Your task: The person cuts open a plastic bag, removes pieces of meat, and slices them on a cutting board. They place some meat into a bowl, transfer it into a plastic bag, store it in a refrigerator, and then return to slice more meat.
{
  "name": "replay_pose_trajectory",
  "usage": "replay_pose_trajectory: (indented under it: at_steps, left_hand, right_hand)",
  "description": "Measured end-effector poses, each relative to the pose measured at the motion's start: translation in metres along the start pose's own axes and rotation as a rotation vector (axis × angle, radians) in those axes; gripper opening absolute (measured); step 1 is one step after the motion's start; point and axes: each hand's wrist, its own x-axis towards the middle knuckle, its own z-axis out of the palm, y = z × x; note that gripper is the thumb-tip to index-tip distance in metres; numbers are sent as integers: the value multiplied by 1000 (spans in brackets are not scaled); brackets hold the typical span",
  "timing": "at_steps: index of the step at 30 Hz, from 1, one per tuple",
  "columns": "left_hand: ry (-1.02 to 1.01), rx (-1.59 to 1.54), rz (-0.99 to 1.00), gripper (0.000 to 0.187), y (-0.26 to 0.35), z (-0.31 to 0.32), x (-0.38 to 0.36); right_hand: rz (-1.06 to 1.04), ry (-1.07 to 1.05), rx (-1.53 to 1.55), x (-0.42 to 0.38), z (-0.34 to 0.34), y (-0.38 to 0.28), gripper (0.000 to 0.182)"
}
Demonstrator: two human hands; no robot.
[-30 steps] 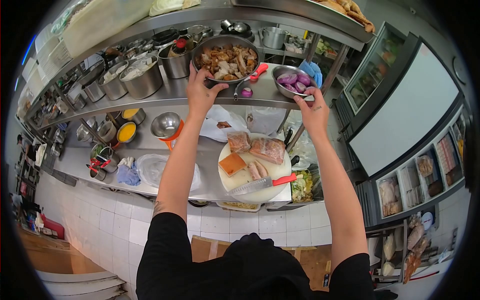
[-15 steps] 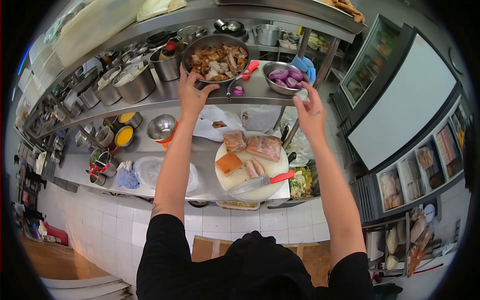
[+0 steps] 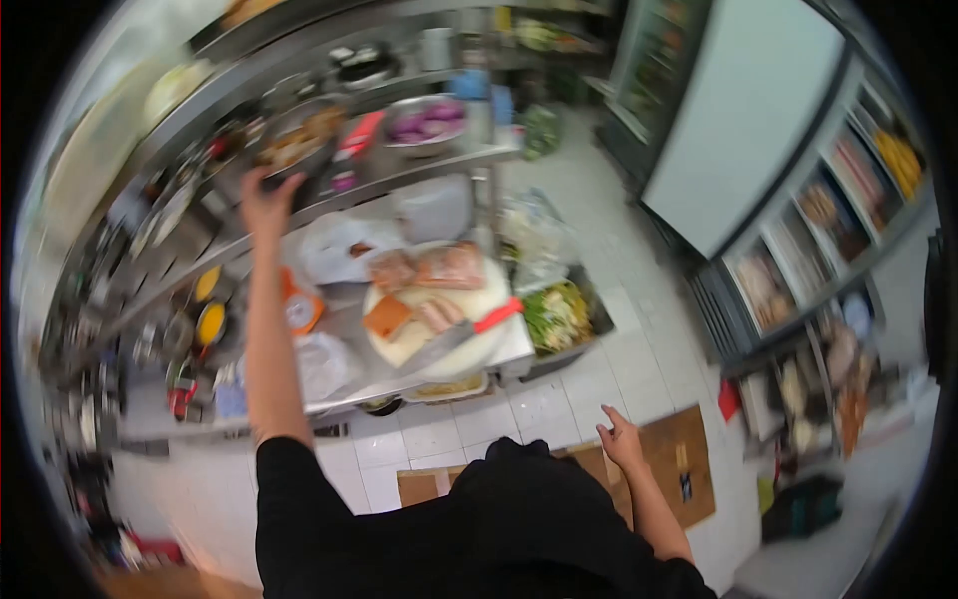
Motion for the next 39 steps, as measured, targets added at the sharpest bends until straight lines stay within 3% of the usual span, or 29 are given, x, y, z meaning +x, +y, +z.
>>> replay_pose_trajectory:
  at_steps: [2,3,5,7,8,9,10,11,12,13,14,16,18,20,22,24,26,30,32,34,36,39]
  left_hand:
    - [-71,112,-80,65,-8,-3,2]
    - [-75,94,-18,62,-28,2,6]
    - [-84,22,61,61,-61,7,10]
    - [-106,88,134,70,-65,2,11]
    - [-141,140,51,72,-63,-5,7]
    - [-162,337,-171,74,6,-23,-7]
    - [48,425,66,73,-100,-7,2]
    - [190,370,115,66,-129,-6,1]
    - [285,303,-80,57,-67,-15,-28]
    - [412,167,-85,60,-101,-6,-37]
    - [535,229,-174,52,-84,-4,-60]
    - [607,262,-196,51,-32,6,-122]
    - [550,278,-237,50,18,27,-198]
    - [424,268,-288,49,65,56,-282]
    - [259,237,-336,48,119,91,-362]
    - [62,190,-382,47,177,131,-427]
    - [-126,133,-401,46,233,182,-480]
    - [-492,-56,-312,37,414,295,-535]
    - [-567,-175,-263,42,496,368,-555]
    - [-766,-238,-222,41,582,441,-572]
    - [-825,-338,-132,41,667,520,-603]
    - [-1142,-710,12,35,817,589,-624]
  right_hand:
    - [94,79,-121,-83,3,78,52]
    - [189,143,-113,-125,3,111,52]
    - [594,156,-182,-210,12,170,52]
    - [826,208,-171,-291,21,236,50]
    - [966,200,-179,-327,27,264,48]
    - [1019,231,-159,-361,32,288,48]
    - [1101,332,-53,-390,36,307,46]
    - [1170,436,49,-413,40,325,44]
    - [1200,466,54,-432,46,338,44]
    - [1173,388,139,-450,42,349,42]
    - [1139,312,223,-467,42,366,41]
    - [1229,330,233,-486,57,425,39]
    - [252,-42,-596,-499,45,465,39]
    - [838,174,38,-455,-22,417,42]
    - [960,189,-48,-396,-117,376,40]
    - [1005,242,107,-362,-185,397,38]
    - [950,439,219,-326,-259,395,35]
    - [896,549,105,-280,-353,447,34]
    - [816,797,175,-271,-383,461,26]
    - [853,742,150,-278,-405,471,28]
    - [882,679,126,-292,-430,474,31]
    - [931,627,119,-309,-475,490,29]
